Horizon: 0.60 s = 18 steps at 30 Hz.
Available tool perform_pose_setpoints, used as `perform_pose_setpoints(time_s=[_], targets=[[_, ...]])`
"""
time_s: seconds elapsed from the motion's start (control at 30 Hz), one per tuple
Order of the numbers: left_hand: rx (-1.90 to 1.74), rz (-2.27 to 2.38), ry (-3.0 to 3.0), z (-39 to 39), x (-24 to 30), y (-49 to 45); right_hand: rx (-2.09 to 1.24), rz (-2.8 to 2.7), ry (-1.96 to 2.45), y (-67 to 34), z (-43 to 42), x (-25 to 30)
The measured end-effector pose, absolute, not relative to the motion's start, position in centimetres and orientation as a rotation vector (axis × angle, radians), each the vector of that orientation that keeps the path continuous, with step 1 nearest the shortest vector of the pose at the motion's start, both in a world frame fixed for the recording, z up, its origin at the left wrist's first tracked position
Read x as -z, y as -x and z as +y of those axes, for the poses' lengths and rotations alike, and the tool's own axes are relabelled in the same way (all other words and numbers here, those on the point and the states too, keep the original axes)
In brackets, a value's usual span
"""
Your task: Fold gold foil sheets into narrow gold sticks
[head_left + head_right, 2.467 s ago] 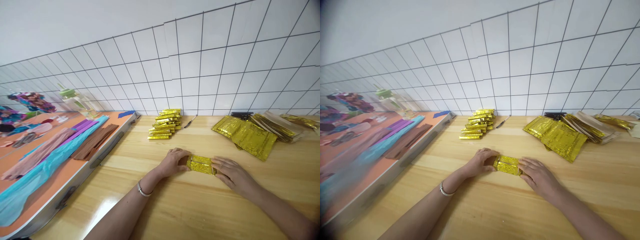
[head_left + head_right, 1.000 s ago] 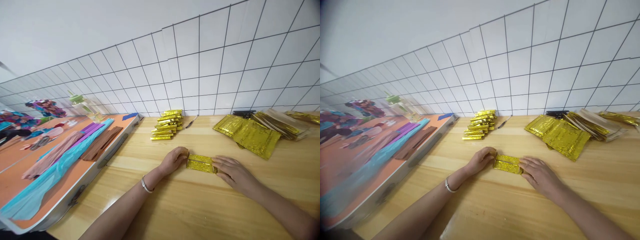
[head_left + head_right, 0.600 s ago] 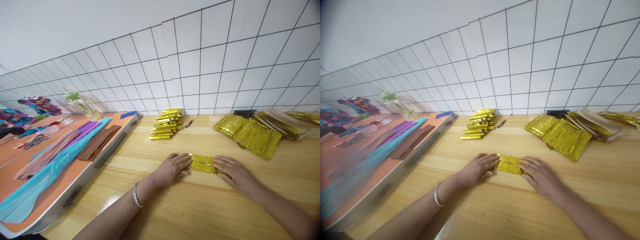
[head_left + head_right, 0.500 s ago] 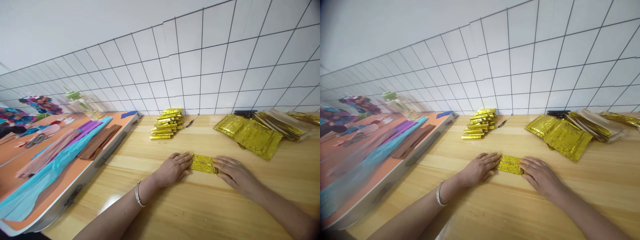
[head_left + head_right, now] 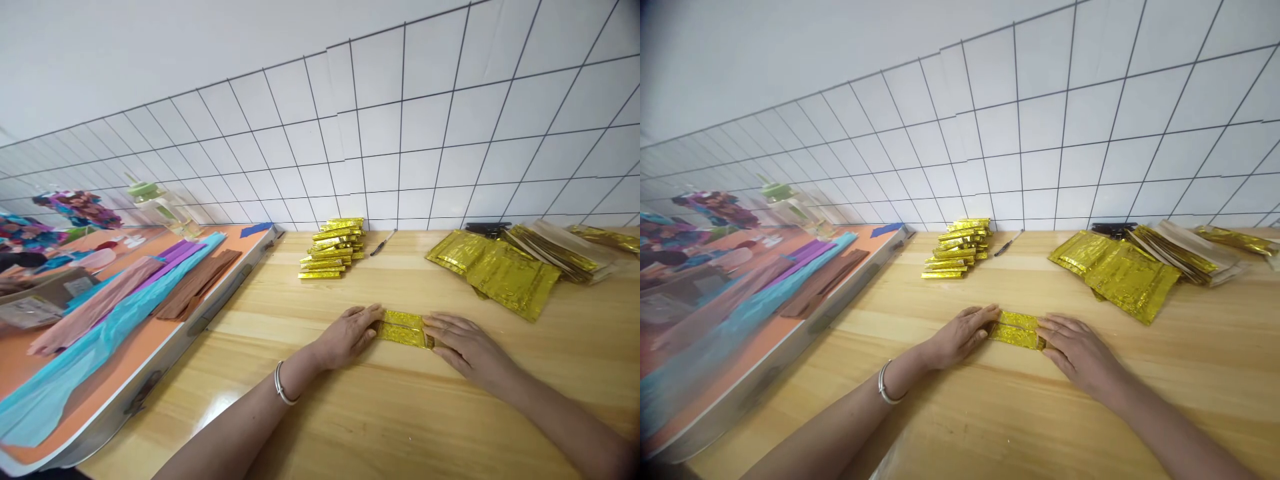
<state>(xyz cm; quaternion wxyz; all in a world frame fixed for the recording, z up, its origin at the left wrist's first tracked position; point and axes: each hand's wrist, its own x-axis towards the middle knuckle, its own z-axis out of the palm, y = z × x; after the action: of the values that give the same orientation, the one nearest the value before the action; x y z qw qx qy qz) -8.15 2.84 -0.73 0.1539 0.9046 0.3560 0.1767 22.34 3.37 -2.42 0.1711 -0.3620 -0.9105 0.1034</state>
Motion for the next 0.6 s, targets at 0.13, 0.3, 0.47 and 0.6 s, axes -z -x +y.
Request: perform_pose_setpoints(time_s=[0.13, 0.3, 0.47, 0.6], targets=[[-0.586, 1.031, -2.548, 3.26, 1.29, 8.33, -0.307, -2.577, 1.018, -22.36, 3.45, 2.48], [-0.498, 0.991, -2.728, 2.96, 1.54, 8.11, -0.312, -2.493, 1.099, -22.28, 3.2, 2.57], [-0.428, 0.967, -2.802, 2.5, 1.07, 8.16, -0.324, -2.489, 1.093, -22.15, 2.94, 2.26], [-0.461, 0.957, -2.723, 2.45, 0.65, 8.41, -0.318, -2.532, 1.055, -22.3, 3.11, 2.2]])
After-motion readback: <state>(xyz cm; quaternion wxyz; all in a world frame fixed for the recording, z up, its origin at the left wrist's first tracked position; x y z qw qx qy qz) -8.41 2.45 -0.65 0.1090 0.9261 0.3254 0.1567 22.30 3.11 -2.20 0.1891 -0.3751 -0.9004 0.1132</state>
